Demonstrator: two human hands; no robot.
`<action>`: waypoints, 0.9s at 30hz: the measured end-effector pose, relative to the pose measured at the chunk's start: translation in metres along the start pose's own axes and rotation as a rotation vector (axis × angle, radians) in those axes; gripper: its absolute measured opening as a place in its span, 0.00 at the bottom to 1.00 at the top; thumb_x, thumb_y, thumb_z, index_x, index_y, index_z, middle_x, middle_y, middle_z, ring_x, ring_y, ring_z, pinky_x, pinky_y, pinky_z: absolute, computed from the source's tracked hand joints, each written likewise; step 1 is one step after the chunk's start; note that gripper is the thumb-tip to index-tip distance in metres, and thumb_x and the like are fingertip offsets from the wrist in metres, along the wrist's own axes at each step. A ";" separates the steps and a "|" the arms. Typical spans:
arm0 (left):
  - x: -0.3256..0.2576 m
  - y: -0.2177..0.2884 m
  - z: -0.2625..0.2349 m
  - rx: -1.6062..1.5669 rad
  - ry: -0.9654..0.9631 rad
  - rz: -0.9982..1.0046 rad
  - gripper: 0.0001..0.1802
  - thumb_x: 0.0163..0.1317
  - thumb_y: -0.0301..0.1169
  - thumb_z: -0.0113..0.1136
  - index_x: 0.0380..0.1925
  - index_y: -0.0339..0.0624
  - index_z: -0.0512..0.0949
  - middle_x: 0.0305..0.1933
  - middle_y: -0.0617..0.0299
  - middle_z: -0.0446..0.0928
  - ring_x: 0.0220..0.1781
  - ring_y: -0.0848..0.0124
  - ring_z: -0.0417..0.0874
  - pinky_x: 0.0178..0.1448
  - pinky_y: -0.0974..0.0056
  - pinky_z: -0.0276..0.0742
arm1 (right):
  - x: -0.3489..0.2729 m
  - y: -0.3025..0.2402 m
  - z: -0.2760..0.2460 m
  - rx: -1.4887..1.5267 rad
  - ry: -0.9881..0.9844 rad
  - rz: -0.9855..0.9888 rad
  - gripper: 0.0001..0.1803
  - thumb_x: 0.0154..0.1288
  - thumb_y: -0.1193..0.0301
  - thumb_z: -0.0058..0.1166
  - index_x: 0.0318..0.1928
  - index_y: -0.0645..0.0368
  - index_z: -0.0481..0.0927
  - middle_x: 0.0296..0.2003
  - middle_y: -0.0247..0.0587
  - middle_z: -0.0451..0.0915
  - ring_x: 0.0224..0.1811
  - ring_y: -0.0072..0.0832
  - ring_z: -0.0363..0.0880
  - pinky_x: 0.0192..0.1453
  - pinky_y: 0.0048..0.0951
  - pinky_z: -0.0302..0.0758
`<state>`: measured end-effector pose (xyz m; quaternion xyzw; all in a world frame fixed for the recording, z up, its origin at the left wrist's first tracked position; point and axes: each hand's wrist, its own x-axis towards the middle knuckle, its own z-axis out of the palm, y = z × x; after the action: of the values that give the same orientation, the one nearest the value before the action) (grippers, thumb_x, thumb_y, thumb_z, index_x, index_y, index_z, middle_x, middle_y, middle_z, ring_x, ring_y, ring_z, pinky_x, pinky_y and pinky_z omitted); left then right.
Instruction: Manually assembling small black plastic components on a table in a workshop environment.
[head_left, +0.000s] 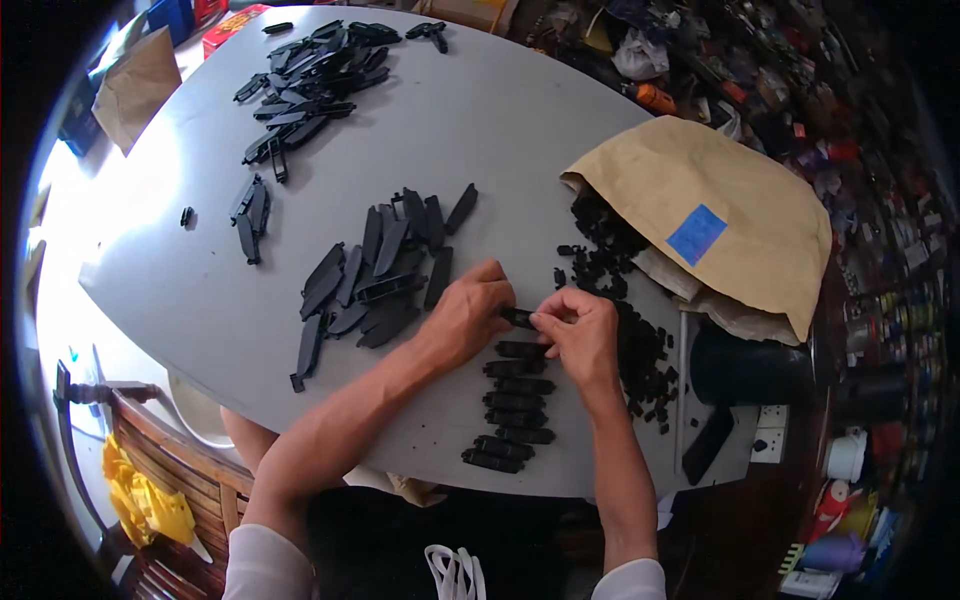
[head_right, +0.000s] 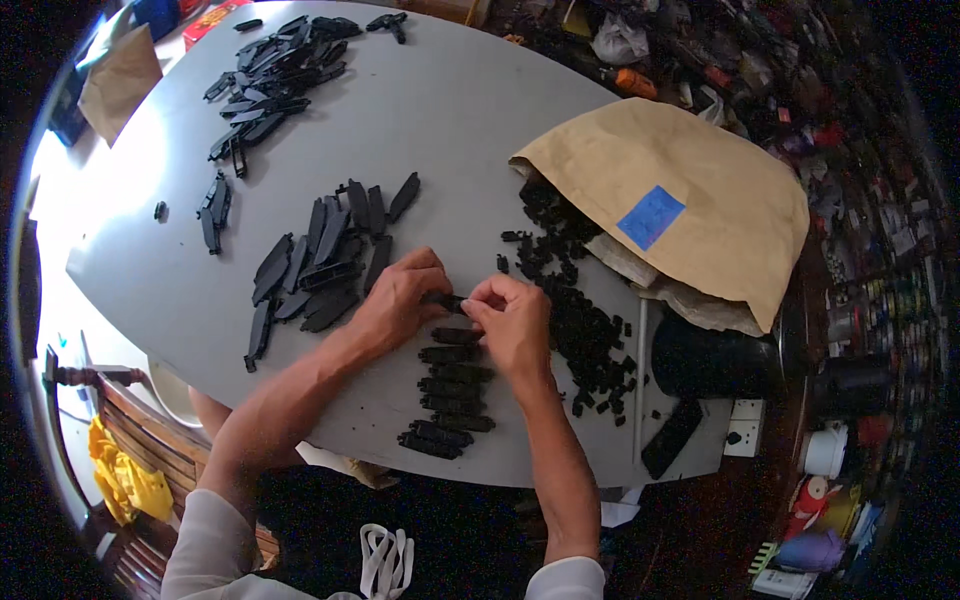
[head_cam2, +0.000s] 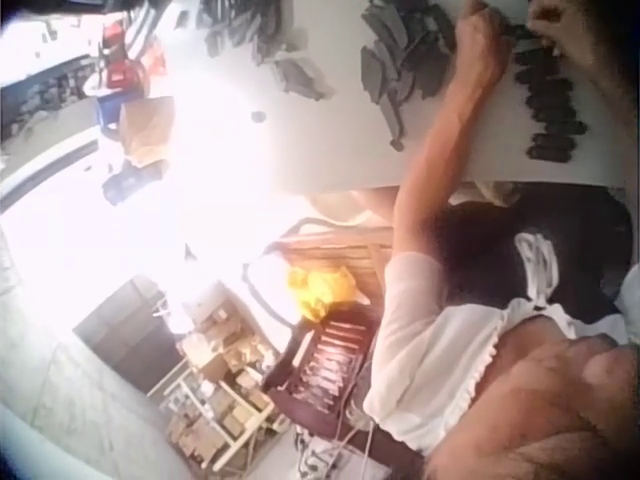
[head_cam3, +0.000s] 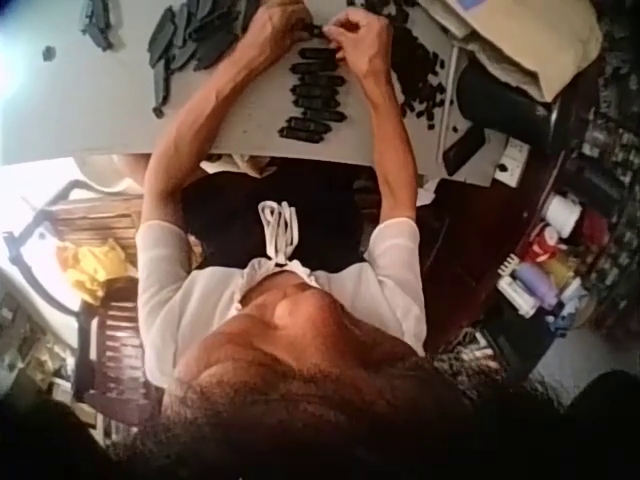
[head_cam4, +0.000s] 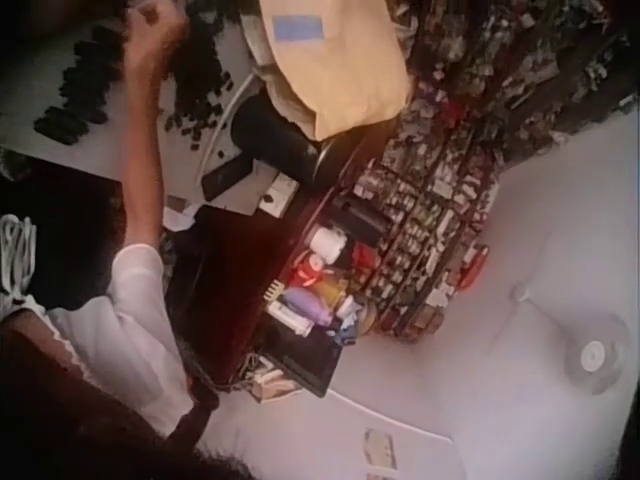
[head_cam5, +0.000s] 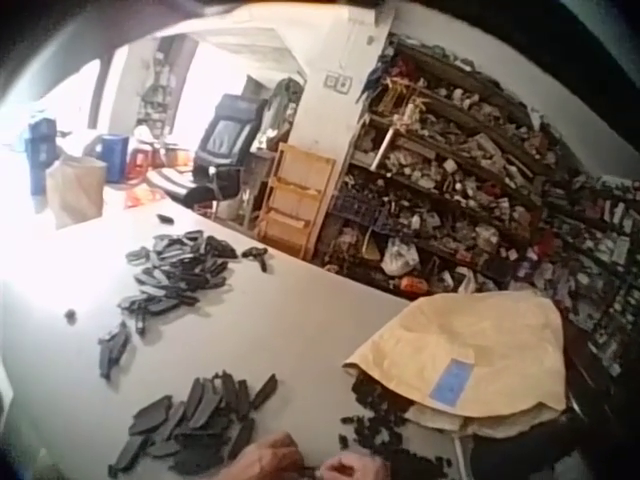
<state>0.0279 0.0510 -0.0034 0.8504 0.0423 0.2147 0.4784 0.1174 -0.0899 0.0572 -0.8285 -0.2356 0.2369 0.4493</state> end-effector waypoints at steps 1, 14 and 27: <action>0.000 -0.001 0.001 0.001 0.006 -0.006 0.14 0.38 0.19 0.69 0.29 0.35 0.77 0.36 0.55 0.72 0.39 0.56 0.77 0.41 0.58 0.74 | 0.003 0.000 0.004 -0.002 -0.008 -0.001 0.04 0.59 0.79 0.59 0.28 0.64 0.77 0.19 0.32 0.77 0.19 0.16 0.75 0.18 0.18 0.71; 0.000 -0.005 0.006 0.014 0.022 0.012 0.13 0.38 0.21 0.68 0.27 0.33 0.76 0.33 0.53 0.72 0.40 0.53 0.75 0.42 0.55 0.73 | 0.015 0.004 0.017 -0.092 -0.038 -0.063 0.05 0.57 0.83 0.56 0.27 0.66 0.73 0.18 0.36 0.74 0.18 0.21 0.73 0.20 0.27 0.68; -0.003 -0.001 0.004 -0.006 0.009 0.037 0.13 0.37 0.18 0.67 0.27 0.33 0.76 0.33 0.53 0.72 0.40 0.53 0.76 0.42 0.56 0.72 | 0.030 0.003 0.002 -0.609 -0.137 -0.030 0.16 0.51 0.67 0.67 0.28 0.60 0.71 0.25 0.47 0.77 0.32 0.49 0.77 0.32 0.45 0.69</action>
<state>0.0271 0.0473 -0.0075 0.8486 0.0283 0.2276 0.4767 0.1402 -0.0719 0.0487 -0.9035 -0.3379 0.2040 0.1669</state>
